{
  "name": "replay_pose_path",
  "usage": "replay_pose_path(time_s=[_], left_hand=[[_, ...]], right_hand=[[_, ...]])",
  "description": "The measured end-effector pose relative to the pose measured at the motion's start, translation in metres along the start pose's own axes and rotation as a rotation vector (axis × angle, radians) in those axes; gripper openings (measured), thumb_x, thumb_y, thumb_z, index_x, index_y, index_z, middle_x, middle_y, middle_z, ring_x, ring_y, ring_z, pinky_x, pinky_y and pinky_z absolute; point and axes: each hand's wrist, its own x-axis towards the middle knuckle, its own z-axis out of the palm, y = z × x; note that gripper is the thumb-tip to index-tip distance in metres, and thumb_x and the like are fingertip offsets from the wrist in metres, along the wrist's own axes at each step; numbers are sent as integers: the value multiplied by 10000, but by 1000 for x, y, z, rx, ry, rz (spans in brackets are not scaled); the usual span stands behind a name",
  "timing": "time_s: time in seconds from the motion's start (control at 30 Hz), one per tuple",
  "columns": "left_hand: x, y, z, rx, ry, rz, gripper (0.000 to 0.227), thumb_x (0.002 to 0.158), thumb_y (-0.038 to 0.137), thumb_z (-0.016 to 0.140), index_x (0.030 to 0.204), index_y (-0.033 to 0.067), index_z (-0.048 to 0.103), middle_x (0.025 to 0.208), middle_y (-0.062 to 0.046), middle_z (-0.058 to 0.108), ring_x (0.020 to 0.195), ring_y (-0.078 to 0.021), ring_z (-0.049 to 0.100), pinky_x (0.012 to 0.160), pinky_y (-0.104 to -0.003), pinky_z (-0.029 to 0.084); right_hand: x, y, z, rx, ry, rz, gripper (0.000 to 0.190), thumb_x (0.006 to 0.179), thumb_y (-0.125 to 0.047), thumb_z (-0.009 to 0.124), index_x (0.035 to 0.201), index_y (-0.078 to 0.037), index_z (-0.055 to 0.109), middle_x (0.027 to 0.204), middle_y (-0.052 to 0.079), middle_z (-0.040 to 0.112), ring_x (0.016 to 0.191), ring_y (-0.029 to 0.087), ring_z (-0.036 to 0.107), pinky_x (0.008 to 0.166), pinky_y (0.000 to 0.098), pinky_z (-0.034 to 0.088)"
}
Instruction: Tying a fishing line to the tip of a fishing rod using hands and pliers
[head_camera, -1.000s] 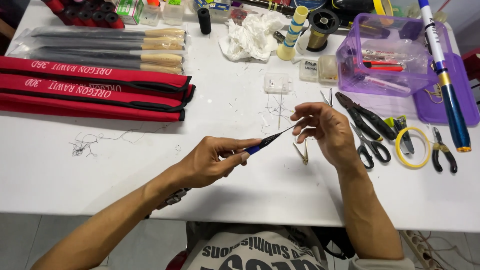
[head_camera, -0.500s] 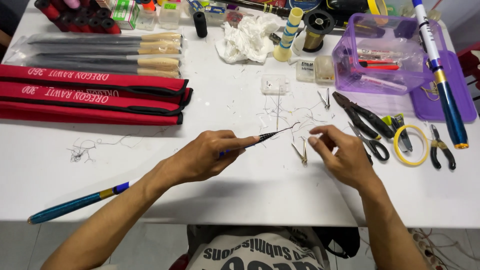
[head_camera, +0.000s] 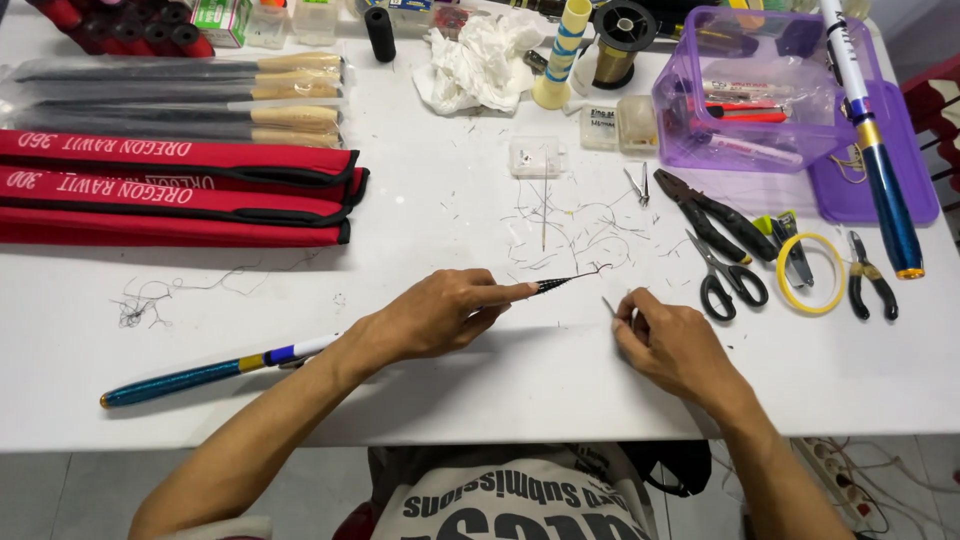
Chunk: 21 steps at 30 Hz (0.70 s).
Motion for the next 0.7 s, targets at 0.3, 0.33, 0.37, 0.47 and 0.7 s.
replay_pose_path(time_s=[0.3,0.33,0.37,0.47,0.7], left_hand=[[14,-18,23,38,-26,142,468,1023,42,581,1466,189,563,817,-141,659,540,-306,585,501,-412,434],[14,-17,23,37,-38,139,458,1038,63,569,1479,184,547,780,-128,634,527,-294,559,493,-414,413],[16,-18,22,38,-50,139,449,1053,84,556,1491,179,531,744,-116,610,513,-282,534,485,-416,392],[20,2,7,-51,-157,-5,484,1060,179,477,1521,88,358,882,-197,700,673,-432,600,648,-495,449],[16,1,4,-65,-189,-105,363,957,236,695,1241,77,533,857,-188,746,717,-321,754,577,-390,599]], right_hand=[[-29,28,-27,177,207,187,271,974,-257,707,1153,-66,640,647,11,551,563,160,472,592,337,397],[-31,27,-28,169,307,102,256,974,-242,721,1152,-69,658,692,-2,564,587,140,470,630,307,419],[-33,25,-29,160,409,16,241,975,-226,735,1152,-73,675,736,-15,577,611,121,467,668,276,442],[-20,10,-28,62,488,-344,281,924,-166,790,1141,-32,672,1076,119,707,993,258,623,800,358,521],[23,-32,-3,0,485,-608,394,866,-273,811,1220,-133,710,1228,36,703,1182,268,606,1068,426,359]])
